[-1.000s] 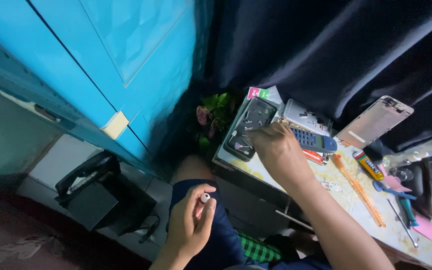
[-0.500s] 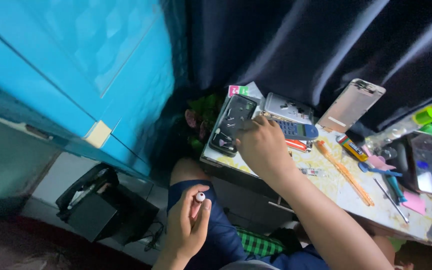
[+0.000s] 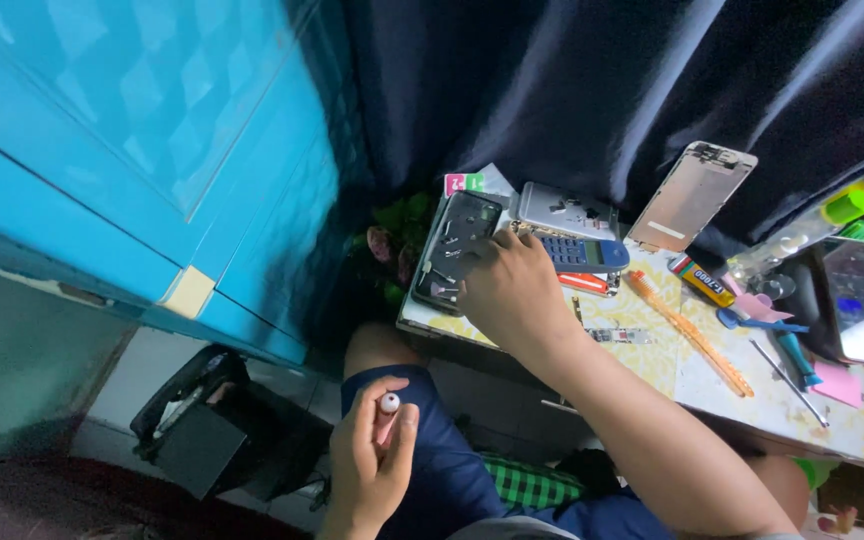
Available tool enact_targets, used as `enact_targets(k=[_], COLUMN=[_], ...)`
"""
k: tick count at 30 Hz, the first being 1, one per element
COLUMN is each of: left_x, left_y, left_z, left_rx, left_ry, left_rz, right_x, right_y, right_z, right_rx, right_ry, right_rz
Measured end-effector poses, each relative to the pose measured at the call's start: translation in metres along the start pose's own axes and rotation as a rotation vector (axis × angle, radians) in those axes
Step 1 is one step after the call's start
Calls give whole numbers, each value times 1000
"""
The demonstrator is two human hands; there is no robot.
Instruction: A person uses a small tool to grind or file the edges of a small electronic circuit board at a repair bench.
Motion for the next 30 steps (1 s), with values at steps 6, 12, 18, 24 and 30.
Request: enact_targets(k=[6, 12, 18, 24, 30], left_x=[-4, -11, -24, -39, -49], left_y=[24, 96, 146, 185, 200], left_z=[-27, -75, -128, -168, -182], left_rx=[177, 180, 177, 198, 213], left_ry=[-63, -143, -214, -465, -480], left_rz=[85, -258, -184, -161, -249], right_x=[63, 146, 193, 223, 225], right_y=[3, 25, 79, 118, 139], right_z=[48, 78, 109, 135, 121], right_rx=[-557, -730, -686, -404, -549], right_ry=[-4, 166, 229, 403, 477], right_rz=[-123, -71, -45, -48, -224])
Point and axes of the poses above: each hand's wrist, its own x-axis away from the middle knuckle, its own z-axis out of the back of the hand, y = z × x, the point moved 4 cm from there along -x, towards the middle knuckle, and after that the axes turned 1 degree about x, right-handed, at the moved point
